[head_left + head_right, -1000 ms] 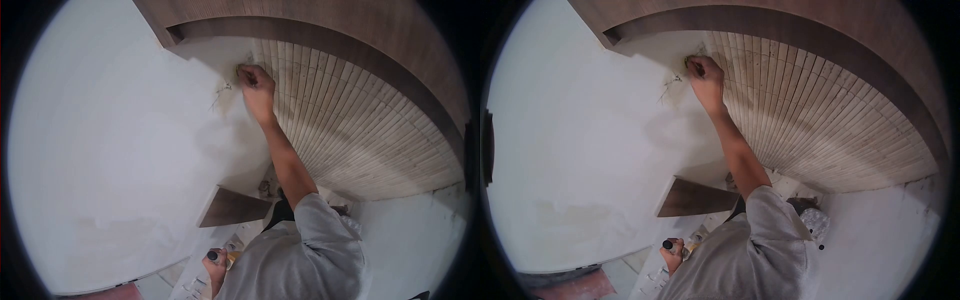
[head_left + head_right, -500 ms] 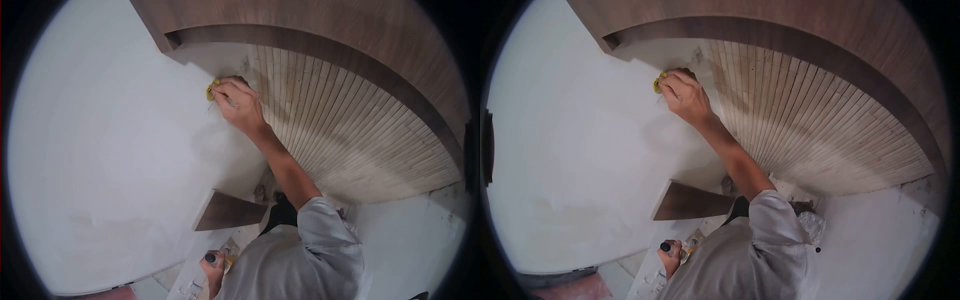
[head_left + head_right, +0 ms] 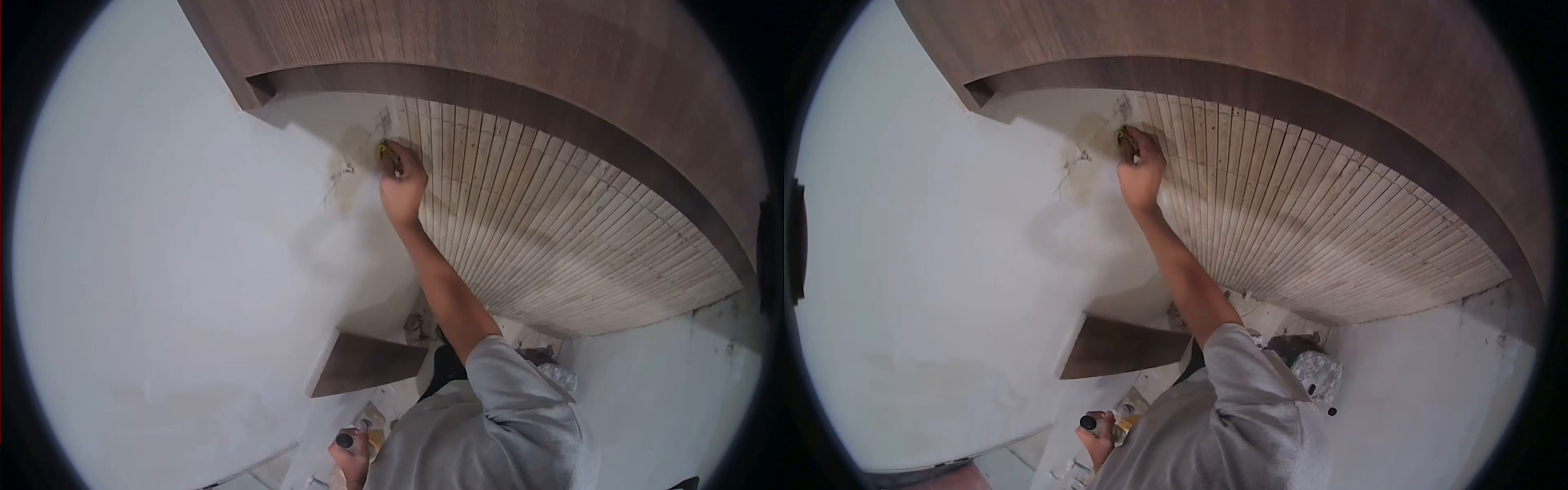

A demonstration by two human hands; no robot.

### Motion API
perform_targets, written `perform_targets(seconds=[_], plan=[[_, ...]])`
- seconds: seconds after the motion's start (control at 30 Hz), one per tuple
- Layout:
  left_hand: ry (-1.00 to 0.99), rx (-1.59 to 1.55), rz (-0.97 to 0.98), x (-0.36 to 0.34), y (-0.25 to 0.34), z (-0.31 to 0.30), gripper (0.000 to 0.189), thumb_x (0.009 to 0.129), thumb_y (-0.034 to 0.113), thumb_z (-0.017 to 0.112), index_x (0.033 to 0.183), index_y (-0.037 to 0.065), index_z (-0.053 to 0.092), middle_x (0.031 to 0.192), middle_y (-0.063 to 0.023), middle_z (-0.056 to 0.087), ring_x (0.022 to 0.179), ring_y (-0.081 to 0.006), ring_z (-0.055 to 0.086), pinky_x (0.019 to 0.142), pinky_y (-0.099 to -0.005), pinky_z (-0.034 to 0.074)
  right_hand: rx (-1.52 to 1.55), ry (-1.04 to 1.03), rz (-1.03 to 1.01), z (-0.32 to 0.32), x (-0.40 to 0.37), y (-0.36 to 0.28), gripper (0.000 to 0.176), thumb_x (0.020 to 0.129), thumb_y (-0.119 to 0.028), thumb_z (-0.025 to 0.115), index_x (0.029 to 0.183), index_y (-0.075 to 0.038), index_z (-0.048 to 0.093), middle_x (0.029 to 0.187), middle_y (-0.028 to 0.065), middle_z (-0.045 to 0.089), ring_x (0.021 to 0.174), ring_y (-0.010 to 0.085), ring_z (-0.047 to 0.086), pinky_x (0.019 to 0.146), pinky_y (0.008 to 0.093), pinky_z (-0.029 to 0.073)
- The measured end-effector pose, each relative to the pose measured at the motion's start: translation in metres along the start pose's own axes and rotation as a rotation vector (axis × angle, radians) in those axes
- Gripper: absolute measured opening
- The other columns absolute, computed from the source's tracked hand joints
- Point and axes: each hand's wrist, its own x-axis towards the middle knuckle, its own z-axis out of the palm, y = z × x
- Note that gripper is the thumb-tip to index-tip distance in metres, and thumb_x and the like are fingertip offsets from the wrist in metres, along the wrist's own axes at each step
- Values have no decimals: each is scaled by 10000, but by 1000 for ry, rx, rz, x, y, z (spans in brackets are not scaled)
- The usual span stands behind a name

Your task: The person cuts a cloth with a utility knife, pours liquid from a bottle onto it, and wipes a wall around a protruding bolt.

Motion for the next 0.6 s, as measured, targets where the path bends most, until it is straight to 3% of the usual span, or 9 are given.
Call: perform_targets(seconds=[0.17,0.27,0.37,0.5,0.6], plan=[[-4,40,106,-2,-13,-1,160,945,89,801,868,-18,710,756,-81,727,715,-151,663,699,-328,534,-49,16,-217,3,39,4,249,946,21,699,1182,13,779,1104,167,764,931,254,749,866,349,577],[-19,22,60,-5,-9,-1,154,945,90,798,875,-19,713,760,-88,734,715,-154,667,698,-325,535,-61,-20,-142,-2,35,-11,234,939,22,710,1159,18,789,1086,170,764,923,258,751,865,348,581],[-6,54,52,2,-15,0,146,941,87,795,873,-17,718,759,-91,733,716,-156,669,697,-325,534,-116,-38,-196,-1,13,-14,228,935,38,673,1136,17,778,1086,170,746,921,303,744,836,387,590],[21,41,39,6,-7,0,177,901,89,830,826,-7,702,767,-58,712,726,-142,636,716,-329,531,-64,-2,-176,2,42,-3,216,937,8,704,1131,-7,797,1043,152,755,853,273,739,762,356,577],[9,1,15,12,-5,2,175,900,75,828,823,-7,694,763,-46,705,722,-130,623,700,-314,522,-188,-113,-111,-6,20,-16,211,944,19,681,1125,12,788,1041,168,745,839,283,729,762,363,571]])
